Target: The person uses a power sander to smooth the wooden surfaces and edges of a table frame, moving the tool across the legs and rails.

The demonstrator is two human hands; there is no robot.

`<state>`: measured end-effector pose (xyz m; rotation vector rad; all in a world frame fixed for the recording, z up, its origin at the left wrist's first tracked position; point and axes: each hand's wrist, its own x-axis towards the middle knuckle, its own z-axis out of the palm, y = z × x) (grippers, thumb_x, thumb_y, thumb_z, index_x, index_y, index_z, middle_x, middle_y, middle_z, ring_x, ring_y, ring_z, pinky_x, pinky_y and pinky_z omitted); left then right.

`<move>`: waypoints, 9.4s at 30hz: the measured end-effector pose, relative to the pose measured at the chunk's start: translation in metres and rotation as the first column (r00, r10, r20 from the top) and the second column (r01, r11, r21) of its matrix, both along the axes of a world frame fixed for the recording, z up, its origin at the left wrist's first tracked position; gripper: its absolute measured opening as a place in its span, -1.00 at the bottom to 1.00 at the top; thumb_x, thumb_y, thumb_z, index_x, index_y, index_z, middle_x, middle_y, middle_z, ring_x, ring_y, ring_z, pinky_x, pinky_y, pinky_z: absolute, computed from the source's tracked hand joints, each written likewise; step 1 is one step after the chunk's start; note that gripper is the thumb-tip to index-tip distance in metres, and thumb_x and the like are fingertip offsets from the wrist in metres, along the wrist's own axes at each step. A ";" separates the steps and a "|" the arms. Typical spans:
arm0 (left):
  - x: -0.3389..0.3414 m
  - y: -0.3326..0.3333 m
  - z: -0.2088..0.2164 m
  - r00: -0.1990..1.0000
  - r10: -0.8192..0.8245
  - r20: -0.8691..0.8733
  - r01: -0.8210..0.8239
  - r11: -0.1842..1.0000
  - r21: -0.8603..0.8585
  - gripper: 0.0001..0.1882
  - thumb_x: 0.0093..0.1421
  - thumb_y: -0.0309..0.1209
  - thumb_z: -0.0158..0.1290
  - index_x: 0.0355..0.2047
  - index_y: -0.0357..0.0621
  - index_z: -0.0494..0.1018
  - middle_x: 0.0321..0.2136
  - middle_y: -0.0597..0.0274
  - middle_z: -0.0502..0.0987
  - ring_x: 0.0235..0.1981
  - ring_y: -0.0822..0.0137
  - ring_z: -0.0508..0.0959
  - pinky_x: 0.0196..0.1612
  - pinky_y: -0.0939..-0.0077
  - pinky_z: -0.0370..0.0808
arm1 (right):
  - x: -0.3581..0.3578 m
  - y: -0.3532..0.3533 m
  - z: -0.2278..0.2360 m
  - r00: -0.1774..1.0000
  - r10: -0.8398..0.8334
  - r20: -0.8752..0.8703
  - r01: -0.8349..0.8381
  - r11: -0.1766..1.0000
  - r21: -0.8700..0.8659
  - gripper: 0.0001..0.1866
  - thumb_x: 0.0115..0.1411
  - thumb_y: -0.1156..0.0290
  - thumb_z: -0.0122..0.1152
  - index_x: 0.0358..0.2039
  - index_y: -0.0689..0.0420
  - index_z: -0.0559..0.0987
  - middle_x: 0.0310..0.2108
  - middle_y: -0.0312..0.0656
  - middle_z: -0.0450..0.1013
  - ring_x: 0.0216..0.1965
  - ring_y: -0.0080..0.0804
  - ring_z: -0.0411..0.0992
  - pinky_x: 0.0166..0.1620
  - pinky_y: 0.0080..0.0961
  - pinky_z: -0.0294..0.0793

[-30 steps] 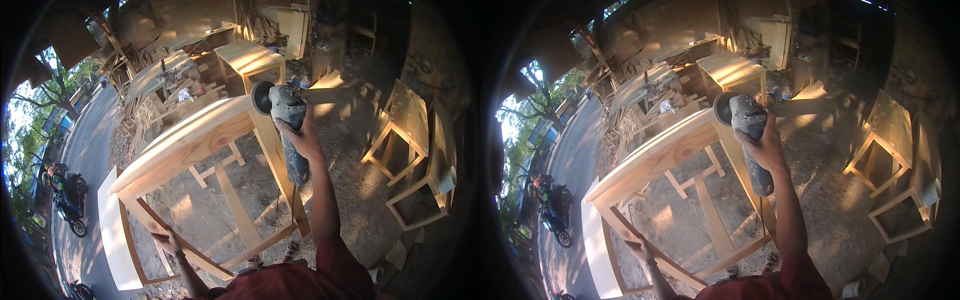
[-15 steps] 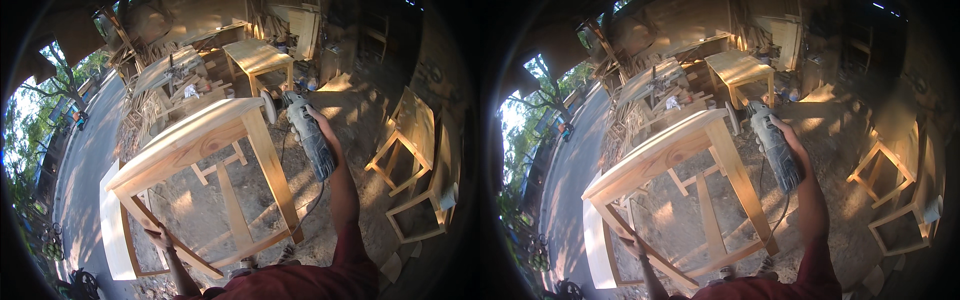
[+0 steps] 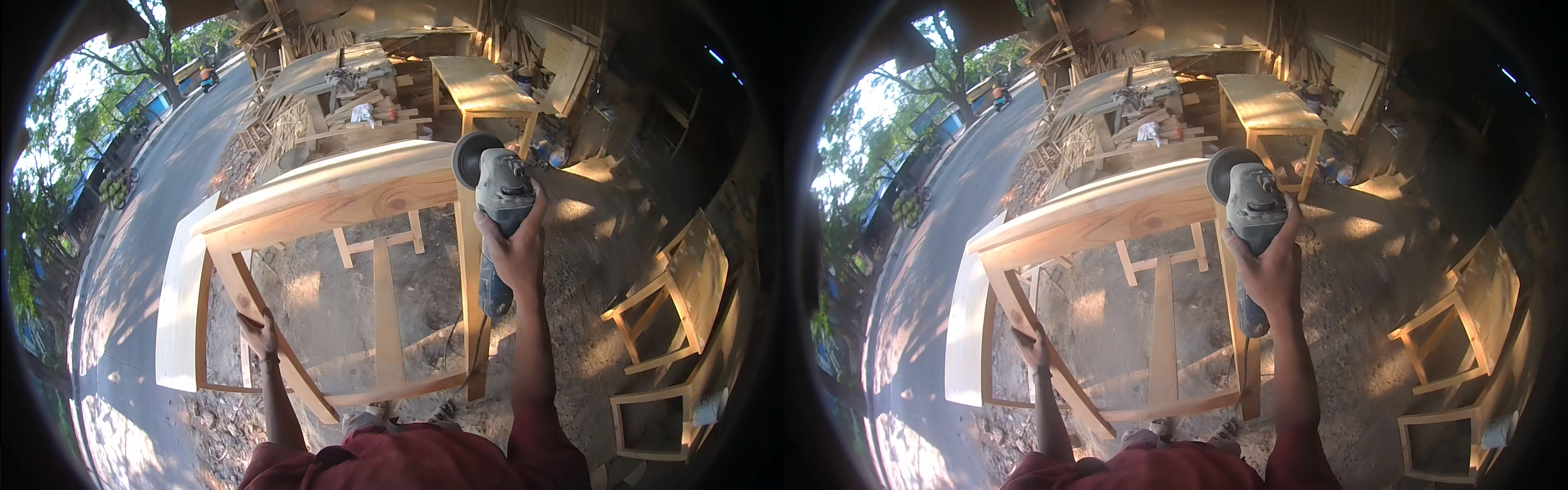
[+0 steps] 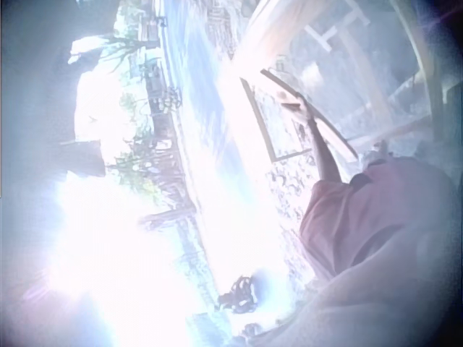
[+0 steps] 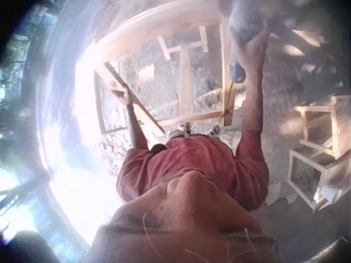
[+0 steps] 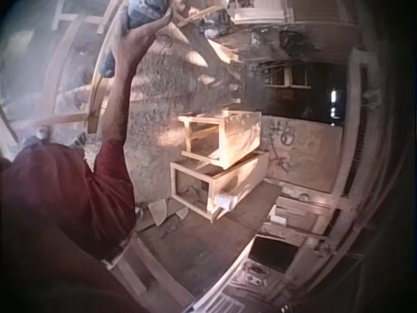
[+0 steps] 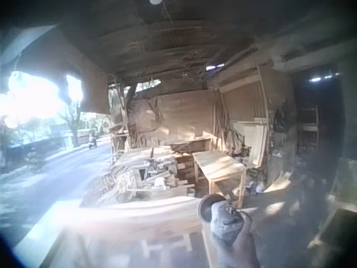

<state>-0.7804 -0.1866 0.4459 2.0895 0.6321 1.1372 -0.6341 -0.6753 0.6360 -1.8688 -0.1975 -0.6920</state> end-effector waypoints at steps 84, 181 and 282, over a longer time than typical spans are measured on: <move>0.322 0.178 0.115 0.551 -0.622 0.556 0.817 0.267 -0.511 -0.28 0.44 0.12 -0.22 0.28 -0.27 0.35 0.19 0.00 0.46 0.23 0.21 0.41 0.28 0.32 0.30 | -0.117 0.370 -0.145 0.743 0.556 -0.372 -0.611 0.336 -0.716 -0.05 -0.12 0.11 0.58 0.29 -0.08 0.31 -0.13 -0.03 0.53 -0.21 0.04 0.62 -0.24 -0.05 0.64; 0.068 0.137 0.019 0.118 -0.635 0.763 0.727 -0.468 -0.503 -0.20 0.41 0.02 0.02 0.45 -0.17 0.03 0.25 0.06 0.38 0.17 0.22 0.50 0.24 0.23 0.47 | -0.035 0.426 0.100 0.951 0.209 -0.229 -0.310 0.633 -0.710 0.07 -0.15 0.08 0.63 0.34 -0.07 0.22 0.07 0.09 0.51 0.10 0.14 0.49 0.13 -0.05 0.48; 0.190 0.115 0.091 0.927 -0.376 -0.006 0.375 0.926 -0.041 -0.03 0.02 0.14 0.36 0.25 -0.14 0.19 -0.07 -0.30 0.60 0.03 -0.16 0.61 0.07 0.11 0.55 | -0.301 0.267 -0.283 0.797 0.326 -0.507 -0.035 0.865 0.501 0.08 -0.05 0.54 0.52 0.38 0.03 0.02 0.19 -0.06 0.19 0.15 -0.18 0.38 0.16 -0.20 0.50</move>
